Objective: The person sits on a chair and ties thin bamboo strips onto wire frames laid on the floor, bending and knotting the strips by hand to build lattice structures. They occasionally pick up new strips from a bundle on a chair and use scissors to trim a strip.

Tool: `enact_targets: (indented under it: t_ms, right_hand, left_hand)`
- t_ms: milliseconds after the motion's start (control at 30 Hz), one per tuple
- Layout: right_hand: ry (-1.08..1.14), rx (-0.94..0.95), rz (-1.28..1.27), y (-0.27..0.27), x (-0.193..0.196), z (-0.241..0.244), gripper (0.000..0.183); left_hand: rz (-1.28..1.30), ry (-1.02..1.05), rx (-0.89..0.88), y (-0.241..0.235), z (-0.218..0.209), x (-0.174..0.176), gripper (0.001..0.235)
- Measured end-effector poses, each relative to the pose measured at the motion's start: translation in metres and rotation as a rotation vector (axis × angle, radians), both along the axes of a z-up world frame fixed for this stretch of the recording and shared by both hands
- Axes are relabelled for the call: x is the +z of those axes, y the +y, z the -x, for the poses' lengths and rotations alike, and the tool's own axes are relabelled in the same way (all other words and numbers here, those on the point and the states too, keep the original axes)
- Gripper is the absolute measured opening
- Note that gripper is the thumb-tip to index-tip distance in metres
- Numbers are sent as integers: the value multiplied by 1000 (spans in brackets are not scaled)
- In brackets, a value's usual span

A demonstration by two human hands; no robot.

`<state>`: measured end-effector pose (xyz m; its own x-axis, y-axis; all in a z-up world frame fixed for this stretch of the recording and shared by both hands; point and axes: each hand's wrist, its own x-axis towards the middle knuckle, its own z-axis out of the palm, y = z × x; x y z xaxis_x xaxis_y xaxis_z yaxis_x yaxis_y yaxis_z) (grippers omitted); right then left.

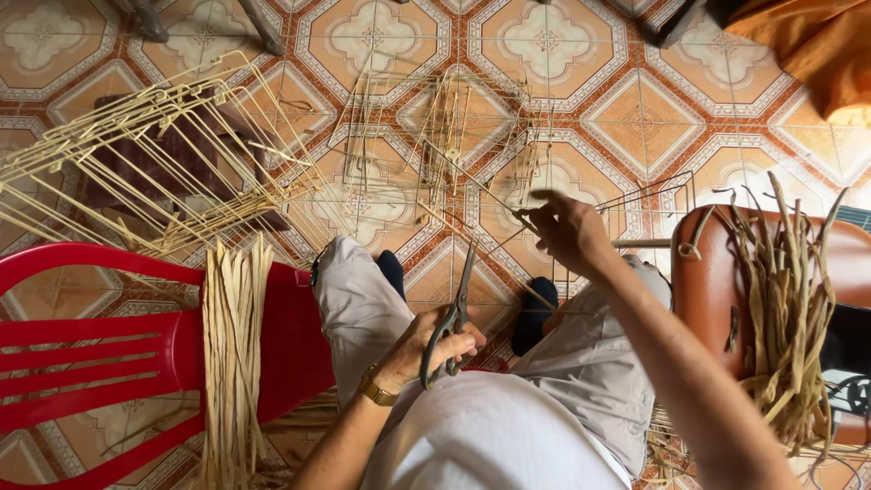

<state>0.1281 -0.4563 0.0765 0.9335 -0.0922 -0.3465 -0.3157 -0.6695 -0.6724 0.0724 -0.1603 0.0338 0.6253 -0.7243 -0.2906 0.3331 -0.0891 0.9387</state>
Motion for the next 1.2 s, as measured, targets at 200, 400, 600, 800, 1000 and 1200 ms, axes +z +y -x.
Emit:
enact_targets:
  t_ms: [200, 400, 600, 800, 1000, 1200]
  right_hand:
    - [-806, -152, 0, 27, -27, 47, 46]
    - [-845, -228, 115, 28, -45, 48, 13]
    - [-886, -214, -131, 35, -39, 44, 8]
    - [-846, -272, -421, 35, -43, 40, 7]
    - [-836, -273, -453, 35, -45, 42, 9]
    - [-826, -290, -450, 35, -44, 43, 7]
  left_hand:
    - [67, -1, -38, -5, -8, -5, 70]
    - [92, -25, -194, -19, -27, 0, 59]
    - [113, -68, -267, -26, -44, -14, 46]
    - [184, 107, -269, -26, -48, -3, 49]
    - [176, 155, -260, -28, -46, -8, 50]
    - [231, 176, -262, -33, -48, -7, 50]
